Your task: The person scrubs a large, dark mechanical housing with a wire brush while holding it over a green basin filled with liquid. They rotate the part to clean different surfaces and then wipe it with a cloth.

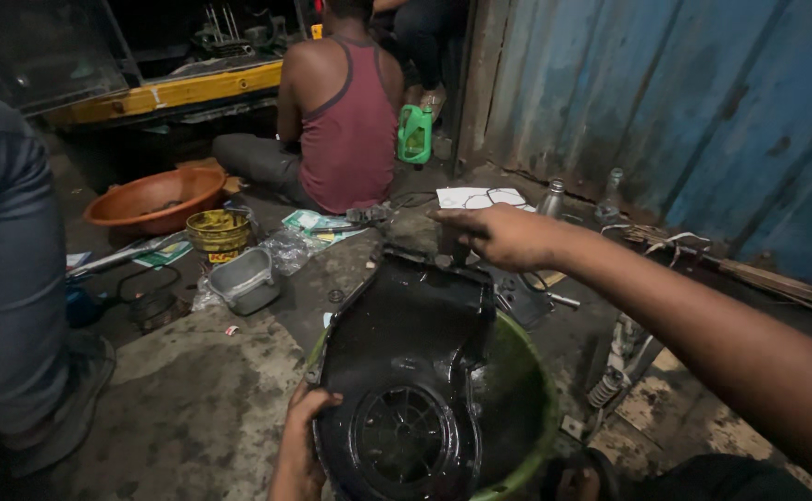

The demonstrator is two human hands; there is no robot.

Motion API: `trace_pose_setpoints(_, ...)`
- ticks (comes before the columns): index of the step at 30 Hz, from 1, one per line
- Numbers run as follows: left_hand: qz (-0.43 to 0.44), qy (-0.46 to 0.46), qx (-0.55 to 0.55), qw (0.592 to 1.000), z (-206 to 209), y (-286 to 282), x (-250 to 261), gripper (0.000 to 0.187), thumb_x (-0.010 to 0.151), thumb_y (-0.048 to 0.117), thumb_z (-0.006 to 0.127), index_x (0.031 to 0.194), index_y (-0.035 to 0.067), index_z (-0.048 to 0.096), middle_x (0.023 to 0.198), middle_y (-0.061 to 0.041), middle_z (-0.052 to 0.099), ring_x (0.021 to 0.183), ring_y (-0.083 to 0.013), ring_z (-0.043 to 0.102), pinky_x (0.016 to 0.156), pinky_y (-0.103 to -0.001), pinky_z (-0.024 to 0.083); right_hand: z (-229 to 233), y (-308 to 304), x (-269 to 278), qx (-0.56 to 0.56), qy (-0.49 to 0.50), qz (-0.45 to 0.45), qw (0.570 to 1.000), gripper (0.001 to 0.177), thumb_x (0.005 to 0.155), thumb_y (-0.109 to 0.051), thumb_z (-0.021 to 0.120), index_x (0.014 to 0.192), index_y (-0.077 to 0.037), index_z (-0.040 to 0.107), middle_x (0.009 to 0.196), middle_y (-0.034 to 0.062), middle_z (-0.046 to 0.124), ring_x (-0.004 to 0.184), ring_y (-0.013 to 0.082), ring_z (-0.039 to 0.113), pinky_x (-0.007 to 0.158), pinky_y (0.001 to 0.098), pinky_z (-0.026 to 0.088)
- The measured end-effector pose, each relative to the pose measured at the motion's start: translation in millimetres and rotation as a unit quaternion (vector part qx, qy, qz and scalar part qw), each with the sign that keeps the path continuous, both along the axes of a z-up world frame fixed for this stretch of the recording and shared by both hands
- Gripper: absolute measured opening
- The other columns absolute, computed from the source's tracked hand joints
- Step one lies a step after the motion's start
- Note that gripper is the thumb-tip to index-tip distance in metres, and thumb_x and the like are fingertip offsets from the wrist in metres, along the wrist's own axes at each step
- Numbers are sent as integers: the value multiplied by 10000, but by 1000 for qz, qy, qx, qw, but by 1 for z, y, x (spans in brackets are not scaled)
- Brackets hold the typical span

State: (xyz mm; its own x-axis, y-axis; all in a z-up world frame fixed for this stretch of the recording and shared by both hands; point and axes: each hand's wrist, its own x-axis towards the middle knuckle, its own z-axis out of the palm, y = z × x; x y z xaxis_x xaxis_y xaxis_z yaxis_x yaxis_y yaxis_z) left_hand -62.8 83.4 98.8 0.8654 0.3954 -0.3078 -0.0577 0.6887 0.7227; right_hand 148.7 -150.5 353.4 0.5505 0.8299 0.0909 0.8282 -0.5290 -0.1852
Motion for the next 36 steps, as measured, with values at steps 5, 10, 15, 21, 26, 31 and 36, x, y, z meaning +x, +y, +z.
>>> trace_pose_setpoints(5,-1,-24,13,1000,-16,8,7,338,713,114,640,1035,13,615,834,-93,640,738,-216,639,675,-343,531,-11,6,17,3,11,48,999,600,928,-102,525,1517,-180,442,1482,130,570,1352,333,567,1119,419,435)
trace_pose_setpoints(10,-11,-15,1,1000,9,0,-5,417,692,127,605,1094,30,663,835,-95,666,715,-218,635,660,-349,528,-17,11,14,-26,17,8,999,608,934,-125,518,1528,-217,425,1492,127,548,1309,350,568,1105,423,435)
trace_pose_setpoints(15,-10,-46,2,999,18,0,-7,462,698,120,612,1142,-2,655,846,-94,673,704,-205,638,639,-330,530,-11,9,18,14,32,-13,999,546,957,-214,543,1493,-193,439,1368,178,626,1243,340,617,1067,427,459)
trace_pose_setpoints(21,-12,-2,-1,1000,5,3,-4,397,734,139,627,1110,14,657,826,-86,648,699,-207,629,618,-342,530,-30,9,39,37,31,-71,996,497,869,-247,640,1327,-112,503,1148,209,707,1076,349,694,943,455,522)
trace_pose_setpoints(26,-13,-5,-16,1000,0,0,-2,421,717,141,615,1119,27,667,834,-93,671,704,-206,639,639,-335,534,-29,14,30,-35,-47,-77,995,562,867,-322,678,1347,-79,515,1093,234,722,1040,399,692,905,501,531)
trace_pose_setpoints(31,-21,17,8,1000,5,-1,-2,452,698,133,612,1135,34,673,853,-83,671,733,-202,640,664,-330,521,-15,29,-14,-129,-80,-82,985,750,860,-406,663,1522,-192,383,1136,197,694,1038,394,674,876,513,530)
trace_pose_setpoints(36,-26,-19,0,999,-10,-1,7,454,682,126,613,1124,41,674,840,-85,665,726,-213,634,662,-344,521,-28,40,-19,-152,-171,-63,972,503,886,-451,663,1297,-164,623,1096,170,714,1005,369,694,852,504,550)
